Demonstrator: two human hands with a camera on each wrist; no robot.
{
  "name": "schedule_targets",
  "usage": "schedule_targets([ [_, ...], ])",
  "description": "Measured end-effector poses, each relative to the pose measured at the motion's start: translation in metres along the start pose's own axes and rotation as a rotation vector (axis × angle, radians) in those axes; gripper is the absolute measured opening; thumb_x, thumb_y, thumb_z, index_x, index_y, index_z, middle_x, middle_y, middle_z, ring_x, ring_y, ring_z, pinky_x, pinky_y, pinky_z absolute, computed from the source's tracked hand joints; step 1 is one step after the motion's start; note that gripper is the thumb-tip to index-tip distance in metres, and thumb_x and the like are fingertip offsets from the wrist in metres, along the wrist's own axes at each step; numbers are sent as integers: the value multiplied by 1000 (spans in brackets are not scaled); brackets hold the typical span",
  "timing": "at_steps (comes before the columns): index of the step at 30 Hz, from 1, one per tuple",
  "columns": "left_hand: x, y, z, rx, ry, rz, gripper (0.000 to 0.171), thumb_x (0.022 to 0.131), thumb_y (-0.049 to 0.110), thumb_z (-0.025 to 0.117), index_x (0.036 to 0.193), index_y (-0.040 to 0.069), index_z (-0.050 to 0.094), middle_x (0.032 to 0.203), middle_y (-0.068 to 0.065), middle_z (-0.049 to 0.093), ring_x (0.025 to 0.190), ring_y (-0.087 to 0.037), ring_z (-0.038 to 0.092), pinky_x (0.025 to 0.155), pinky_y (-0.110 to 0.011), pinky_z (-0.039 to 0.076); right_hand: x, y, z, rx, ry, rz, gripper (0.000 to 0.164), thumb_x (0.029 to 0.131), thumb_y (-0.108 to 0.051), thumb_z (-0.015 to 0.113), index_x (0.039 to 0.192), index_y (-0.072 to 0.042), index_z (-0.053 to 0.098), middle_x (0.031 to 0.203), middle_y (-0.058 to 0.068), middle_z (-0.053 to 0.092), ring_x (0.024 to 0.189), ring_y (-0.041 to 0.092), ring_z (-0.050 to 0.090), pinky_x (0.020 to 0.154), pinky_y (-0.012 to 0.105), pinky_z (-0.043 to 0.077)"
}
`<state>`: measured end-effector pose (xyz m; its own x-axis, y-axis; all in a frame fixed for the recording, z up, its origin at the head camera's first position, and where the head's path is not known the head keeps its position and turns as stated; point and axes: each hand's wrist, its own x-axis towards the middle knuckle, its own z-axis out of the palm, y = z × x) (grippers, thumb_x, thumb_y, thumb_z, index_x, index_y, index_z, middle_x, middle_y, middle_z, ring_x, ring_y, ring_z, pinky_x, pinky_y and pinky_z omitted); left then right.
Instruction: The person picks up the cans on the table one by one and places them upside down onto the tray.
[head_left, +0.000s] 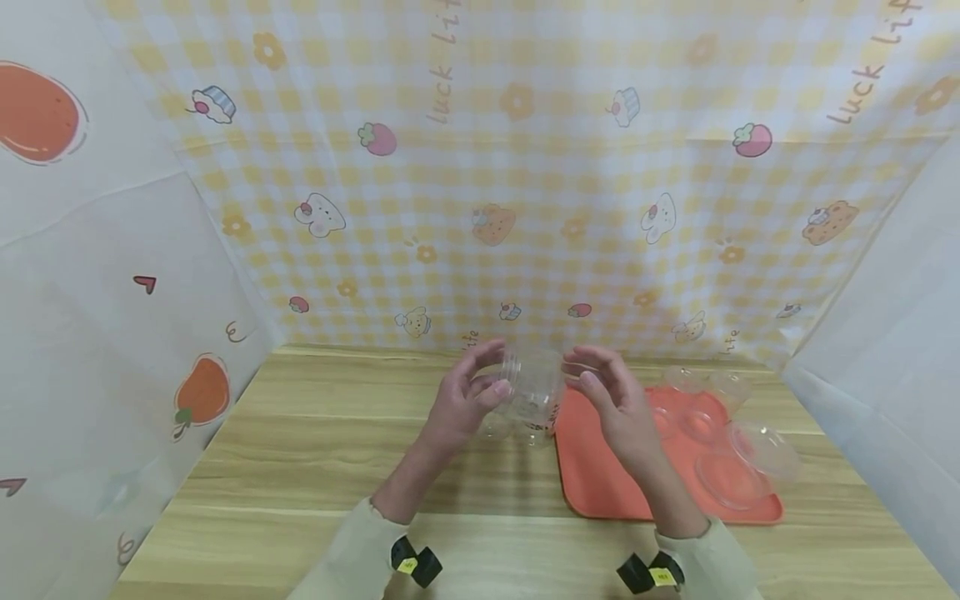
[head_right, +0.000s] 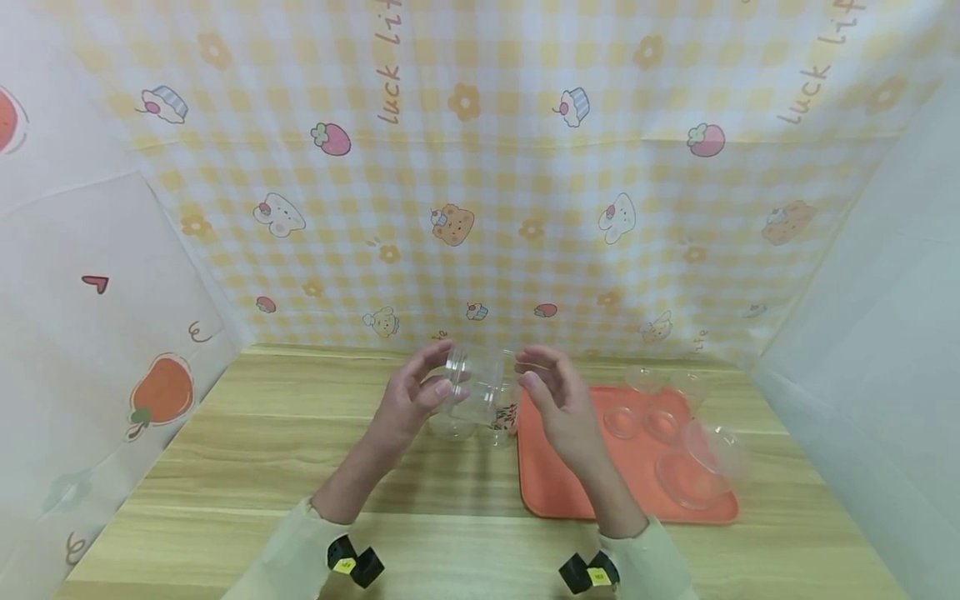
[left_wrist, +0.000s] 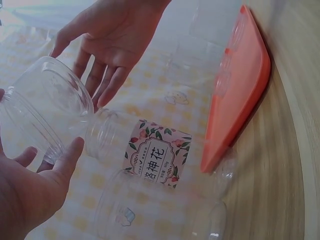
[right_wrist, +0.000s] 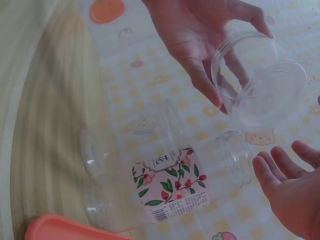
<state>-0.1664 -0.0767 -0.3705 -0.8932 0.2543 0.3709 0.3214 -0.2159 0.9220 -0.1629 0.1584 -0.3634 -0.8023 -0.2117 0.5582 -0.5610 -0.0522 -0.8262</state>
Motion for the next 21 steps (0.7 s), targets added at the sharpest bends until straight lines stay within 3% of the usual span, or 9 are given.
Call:
schedule_targets([
  [3, 0, 0, 2, -8, -2, 6, 64, 90, 23, 66, 149, 9, 46, 141, -18, 49, 123, -36, 57, 94, -44, 55, 0, -1, 2, 0, 1, 5, 32, 106, 2, 45, 136, 11, 46, 129, 25, 56, 121, 33, 57, 100, 45, 50],
  [15, -1, 0, 10, -14, 10, 20, 62, 90, 23, 66, 148, 11, 48, 141, -18, 50, 120, -36, 59, 93, -43, 55, -3, -1, 6, -40, -41, 61, 52, 106, -26, 54, 147, 3, 42, 141, 23, 49, 125, 34, 54, 101, 32, 49],
  [18, -2, 1, 12, -20, 11, 14, 64, 90, 25, 68, 149, 11, 48, 142, -17, 50, 121, -34, 58, 94, -44, 55, -3, 1, 8, -13, -78, 54, 61, 104, -34, 58, 149, 2, 39, 142, 26, 47, 124, 31, 54, 99, 33, 51],
  [21, -2, 1, 15, -38, 3, 7, 65, 90, 25, 68, 150, 11, 46, 143, -19, 48, 122, -35, 58, 94, -45, 54, -3, 2, 10, 34, -117, 49, 59, 104, -32, 60, 151, -4, 38, 143, 29, 44, 125, 34, 54, 97, 39, 53],
])
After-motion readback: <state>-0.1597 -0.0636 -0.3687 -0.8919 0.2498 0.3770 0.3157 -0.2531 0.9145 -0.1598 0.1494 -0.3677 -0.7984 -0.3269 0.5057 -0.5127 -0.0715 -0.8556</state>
